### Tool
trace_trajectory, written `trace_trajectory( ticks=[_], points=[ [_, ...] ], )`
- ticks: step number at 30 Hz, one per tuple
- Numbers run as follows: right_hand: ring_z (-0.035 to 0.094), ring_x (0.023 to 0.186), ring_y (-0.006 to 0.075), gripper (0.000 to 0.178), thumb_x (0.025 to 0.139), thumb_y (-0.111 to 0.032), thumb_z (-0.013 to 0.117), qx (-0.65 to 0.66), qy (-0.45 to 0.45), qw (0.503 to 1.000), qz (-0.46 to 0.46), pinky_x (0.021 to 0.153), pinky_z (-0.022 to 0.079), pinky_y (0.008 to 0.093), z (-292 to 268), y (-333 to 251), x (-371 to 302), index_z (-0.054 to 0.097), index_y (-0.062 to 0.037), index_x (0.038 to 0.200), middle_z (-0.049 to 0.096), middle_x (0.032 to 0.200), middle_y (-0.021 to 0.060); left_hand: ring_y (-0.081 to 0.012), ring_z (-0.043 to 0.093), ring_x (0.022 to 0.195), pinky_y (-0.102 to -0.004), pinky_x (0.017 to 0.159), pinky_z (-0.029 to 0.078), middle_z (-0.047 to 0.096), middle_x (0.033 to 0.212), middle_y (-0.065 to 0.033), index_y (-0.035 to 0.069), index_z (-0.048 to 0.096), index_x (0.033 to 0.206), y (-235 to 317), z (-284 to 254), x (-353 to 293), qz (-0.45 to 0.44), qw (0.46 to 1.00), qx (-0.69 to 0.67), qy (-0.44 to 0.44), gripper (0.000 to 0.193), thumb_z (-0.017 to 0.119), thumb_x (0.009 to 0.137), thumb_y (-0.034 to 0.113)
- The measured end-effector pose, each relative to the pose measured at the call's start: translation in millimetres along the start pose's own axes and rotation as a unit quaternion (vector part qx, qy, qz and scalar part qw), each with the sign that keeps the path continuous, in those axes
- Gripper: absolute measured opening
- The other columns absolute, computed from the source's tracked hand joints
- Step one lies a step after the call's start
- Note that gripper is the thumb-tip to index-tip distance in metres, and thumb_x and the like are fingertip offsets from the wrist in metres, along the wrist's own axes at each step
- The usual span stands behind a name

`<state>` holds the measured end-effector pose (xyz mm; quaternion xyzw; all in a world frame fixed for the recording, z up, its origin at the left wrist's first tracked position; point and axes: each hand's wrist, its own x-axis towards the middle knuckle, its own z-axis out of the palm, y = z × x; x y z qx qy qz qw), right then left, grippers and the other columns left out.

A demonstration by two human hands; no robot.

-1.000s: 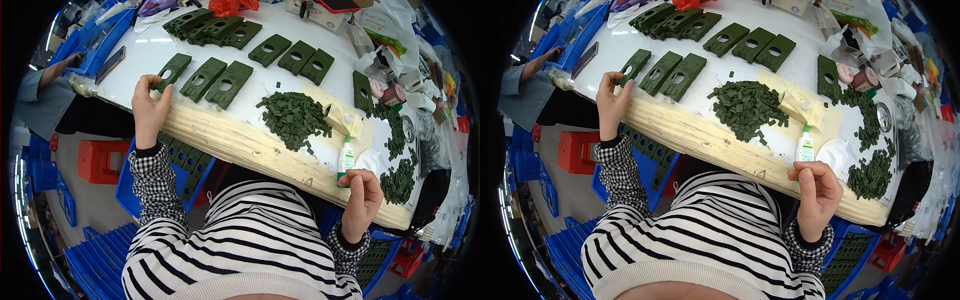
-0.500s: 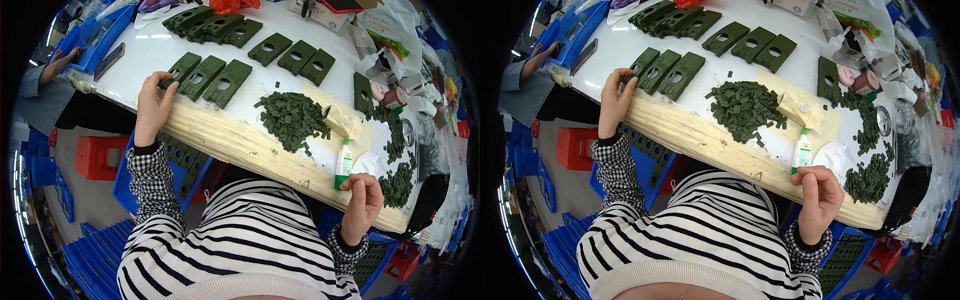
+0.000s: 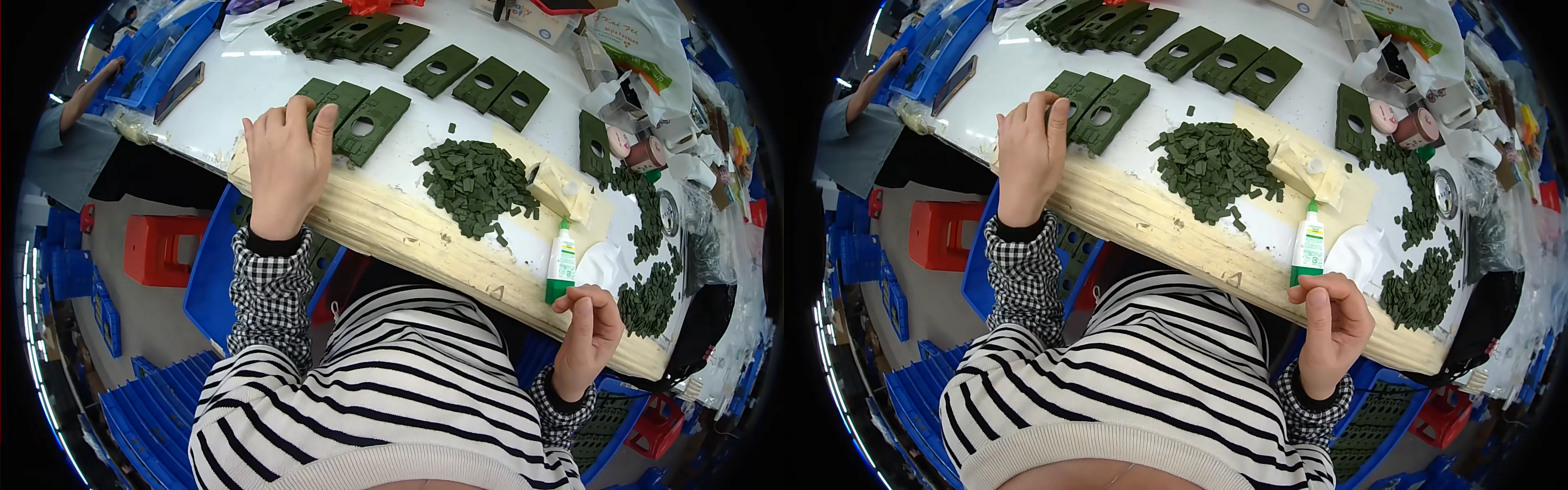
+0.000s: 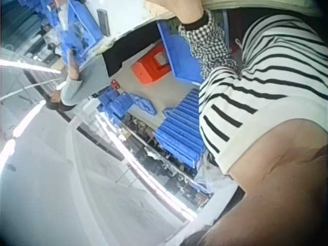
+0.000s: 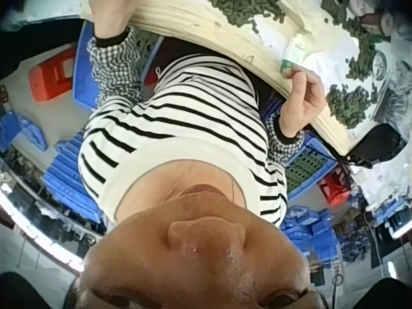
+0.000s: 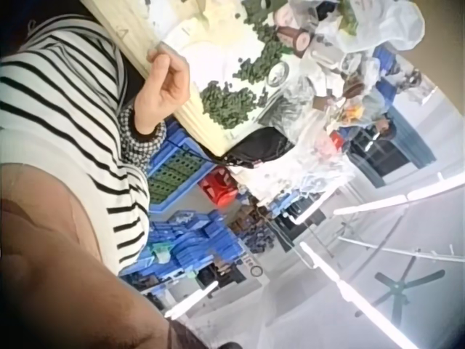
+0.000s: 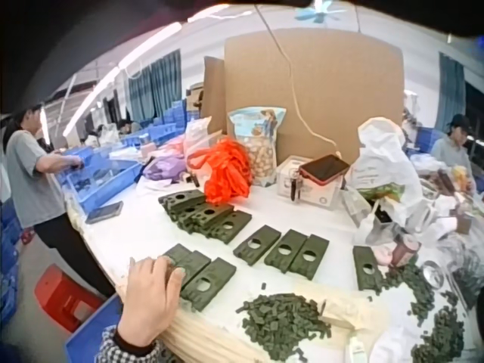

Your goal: Assembling components of green toy tanks at a factory workbench.

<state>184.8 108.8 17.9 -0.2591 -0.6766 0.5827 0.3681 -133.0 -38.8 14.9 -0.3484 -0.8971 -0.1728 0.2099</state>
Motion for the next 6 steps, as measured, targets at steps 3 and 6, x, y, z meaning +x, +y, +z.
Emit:
trace_trajectory(
  ticks=[3,6],
  points=[
    [0.056,0.072,0.013,0.014,0.093,-0.008,0.054,0.002,-0.007,1.0,-0.004,0.07,0.044,0.0243,-1,1,-2,0.06,0.0047,0.091,0.062,0.079,0.0093,-0.0375,0.056,0.094,-0.0602,0.097,0.03,0.061,0.087,-0.0196,0.003,0.057,0.097,5,5,4,-0.022,0.998,0.051,-0.039,0.049,0.052,0.09,0.051],
    [0.057,0.073,0.0138,0.015,0.093,-0.009,0.054,0.005,-0.015,1.0,-0.011,0.071,0.044,0.0246,-3,3,-5,0.06,0.0049,0.092,0.062,0.08,0.0099,-0.0356,0.057,0.095,-0.0613,0.096,0.03,0.062,0.088,-0.0178,0.004,0.057,0.097,6,8,12,-0.036,0.993,0.062,-0.089,0.056,0.061,0.082,0.057]
  ],
)
